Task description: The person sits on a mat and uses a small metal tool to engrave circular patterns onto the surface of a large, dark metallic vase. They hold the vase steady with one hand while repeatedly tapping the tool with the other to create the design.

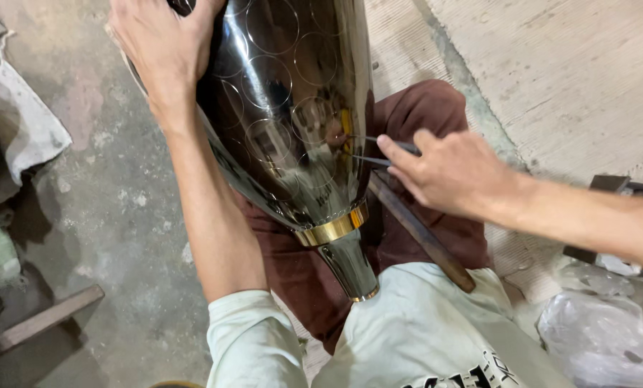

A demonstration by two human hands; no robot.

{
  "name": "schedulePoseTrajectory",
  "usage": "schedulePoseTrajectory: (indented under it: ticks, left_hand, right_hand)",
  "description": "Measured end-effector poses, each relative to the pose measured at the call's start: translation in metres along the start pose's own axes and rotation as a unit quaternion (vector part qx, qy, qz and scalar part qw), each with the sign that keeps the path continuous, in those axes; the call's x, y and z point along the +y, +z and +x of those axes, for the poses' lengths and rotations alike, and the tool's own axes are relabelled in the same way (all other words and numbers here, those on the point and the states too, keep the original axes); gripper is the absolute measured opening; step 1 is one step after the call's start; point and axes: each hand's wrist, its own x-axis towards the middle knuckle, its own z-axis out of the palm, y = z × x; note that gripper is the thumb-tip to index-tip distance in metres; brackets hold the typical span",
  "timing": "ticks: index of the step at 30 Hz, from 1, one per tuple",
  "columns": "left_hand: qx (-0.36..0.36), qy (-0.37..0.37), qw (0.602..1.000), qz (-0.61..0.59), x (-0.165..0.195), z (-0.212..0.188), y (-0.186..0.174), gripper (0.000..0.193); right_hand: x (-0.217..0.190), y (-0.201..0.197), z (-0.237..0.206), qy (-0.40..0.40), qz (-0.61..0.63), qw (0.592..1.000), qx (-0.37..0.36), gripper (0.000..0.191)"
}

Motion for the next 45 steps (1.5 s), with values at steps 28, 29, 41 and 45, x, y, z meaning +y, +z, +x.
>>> schedulePoseTrajectory:
  ticks: [28, 29, 41, 45]
  left_hand:
    - [-0.283, 0.236, 0.93, -0.013, 0.174, -0.133, -0.006, 0.013]
    - [-0.305, 0.228, 0.924, -0.019, 0.172, -0.13, -0.007, 0.014]
    - [-0.105, 0.094, 0.982, 0.127, 0.055, -0.028, -0.027, 0.103]
    - [-0.101, 0.039, 0.987, 0.116, 0.046, -0.026, -0.019, 0.103]
  right_hand:
    - [0.03, -0.005, 0.016, 0.235, 0.584, 0.765, -0.134, 0.036]
    - [0.028, -0.011, 0.012, 0.198, 0.594, 0.769, -0.129, 0.042]
    - [-0.02, -0.033, 0.03, 0.361, 0.634, 0.673, -0.119, 0.04]
    - [-0.035, -0.026, 0.03, 0.32, 0.5, 0.799, -0.092, 0.046]
